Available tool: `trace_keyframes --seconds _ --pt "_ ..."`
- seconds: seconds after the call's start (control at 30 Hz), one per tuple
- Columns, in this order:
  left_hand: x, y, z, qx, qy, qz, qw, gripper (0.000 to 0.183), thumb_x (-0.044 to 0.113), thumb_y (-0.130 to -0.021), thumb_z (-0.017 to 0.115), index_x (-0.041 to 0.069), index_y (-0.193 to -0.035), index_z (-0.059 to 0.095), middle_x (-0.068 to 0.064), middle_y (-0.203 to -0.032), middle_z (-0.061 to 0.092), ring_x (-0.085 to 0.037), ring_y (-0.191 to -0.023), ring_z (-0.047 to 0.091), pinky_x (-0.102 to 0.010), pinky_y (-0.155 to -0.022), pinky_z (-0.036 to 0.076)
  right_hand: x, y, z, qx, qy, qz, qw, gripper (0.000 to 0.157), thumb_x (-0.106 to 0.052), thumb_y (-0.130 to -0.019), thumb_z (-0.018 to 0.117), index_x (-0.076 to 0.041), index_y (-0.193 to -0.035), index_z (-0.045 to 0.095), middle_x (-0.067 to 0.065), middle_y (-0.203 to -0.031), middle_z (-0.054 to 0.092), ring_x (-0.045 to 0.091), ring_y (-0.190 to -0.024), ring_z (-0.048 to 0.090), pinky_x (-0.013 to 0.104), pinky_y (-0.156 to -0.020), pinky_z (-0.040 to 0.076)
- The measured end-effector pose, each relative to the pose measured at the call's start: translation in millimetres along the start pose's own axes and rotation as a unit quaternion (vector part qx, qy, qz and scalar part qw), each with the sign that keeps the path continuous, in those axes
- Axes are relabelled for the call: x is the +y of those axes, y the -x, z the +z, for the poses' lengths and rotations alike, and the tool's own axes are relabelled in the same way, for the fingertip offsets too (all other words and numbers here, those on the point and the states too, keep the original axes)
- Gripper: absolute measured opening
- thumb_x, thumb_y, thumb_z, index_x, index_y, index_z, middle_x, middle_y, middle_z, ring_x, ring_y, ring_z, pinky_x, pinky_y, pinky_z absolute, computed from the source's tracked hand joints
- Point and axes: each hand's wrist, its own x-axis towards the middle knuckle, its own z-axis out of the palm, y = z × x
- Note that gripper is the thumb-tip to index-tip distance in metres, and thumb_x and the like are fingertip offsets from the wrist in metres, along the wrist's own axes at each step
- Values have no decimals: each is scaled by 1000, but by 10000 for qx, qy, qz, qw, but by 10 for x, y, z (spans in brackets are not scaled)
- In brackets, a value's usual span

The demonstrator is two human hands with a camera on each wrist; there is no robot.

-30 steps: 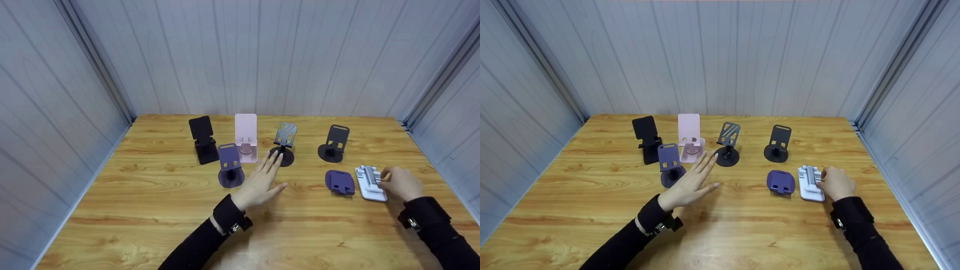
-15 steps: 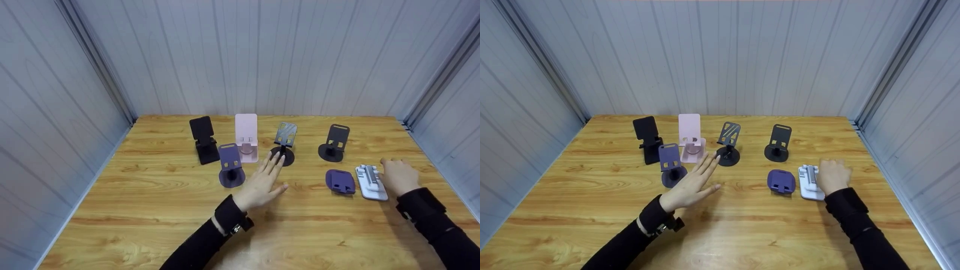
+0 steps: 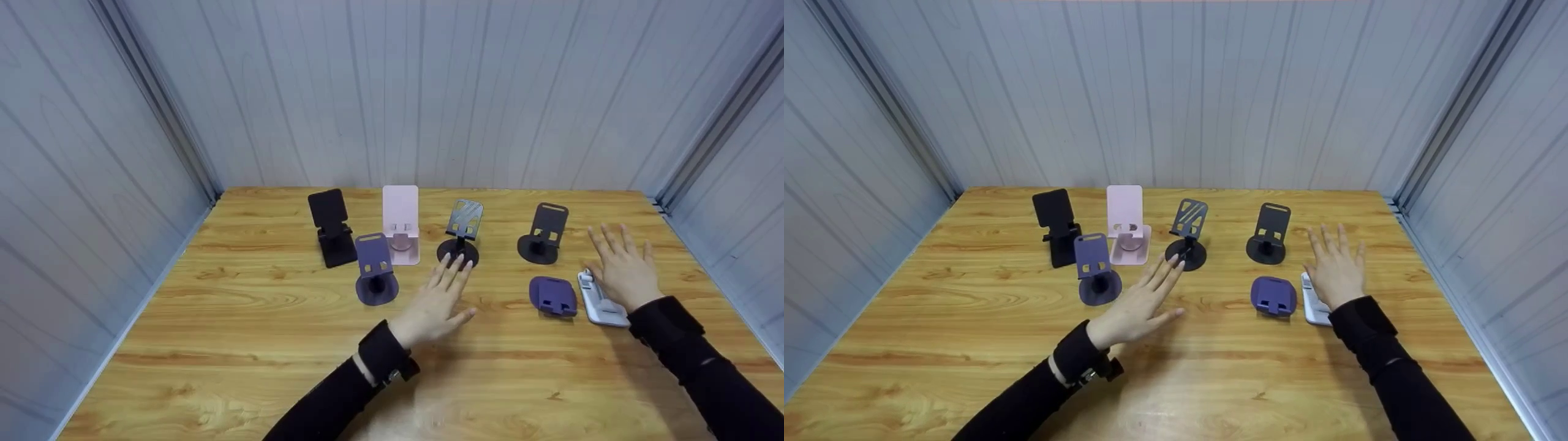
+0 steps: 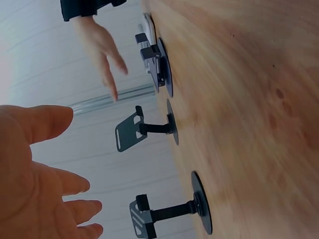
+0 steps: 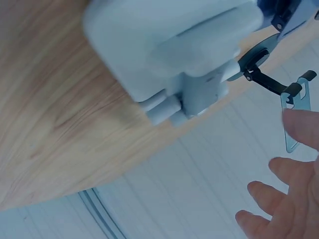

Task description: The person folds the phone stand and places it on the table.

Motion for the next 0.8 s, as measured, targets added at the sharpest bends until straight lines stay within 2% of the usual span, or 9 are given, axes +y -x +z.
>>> trace_keyframes --seconds 0.23,0.4,0.6,0.8 --pt "93 -155 117 -243 -114 -2 9996 78 43 -102 48 8 -159 9 -14 -167 6 -32 -155 1 -47 -126 9 -83 -123 -22 -99 -174 49 9998 70 -36 -105 42 -10 -160 7 27 -160 19 50 -149 5 73 -115 -1" --pt "187 -273 140 -344 -159 28 9993 78 45 -102 46 8 -159 8 -13 -167 3 -31 -155 0 -45 -126 7 -142 -213 -17 -24 -246 106 9996 68 -39 -106 40 -6 -159 11 28 -160 19 50 -149 7 72 -116 -1" --pt "320 -377 144 -474 -270 33 9985 78 49 -103 43 11 -160 5 -11 -167 0 -29 -155 -3 -42 -127 7 -236 -346 -10 72 -422 194 9989 70 -42 -106 37 -8 -159 7 29 -160 19 51 -148 9 74 -115 3" --pt "405 -424 155 -590 -299 83 9978 79 49 -103 41 11 -160 2 -10 -167 -3 -28 -155 -5 -40 -126 1 -280 -447 -1 77 -678 249 9974 74 -49 -106 30 -4 -159 4 30 -159 18 54 -146 12 75 -113 10"
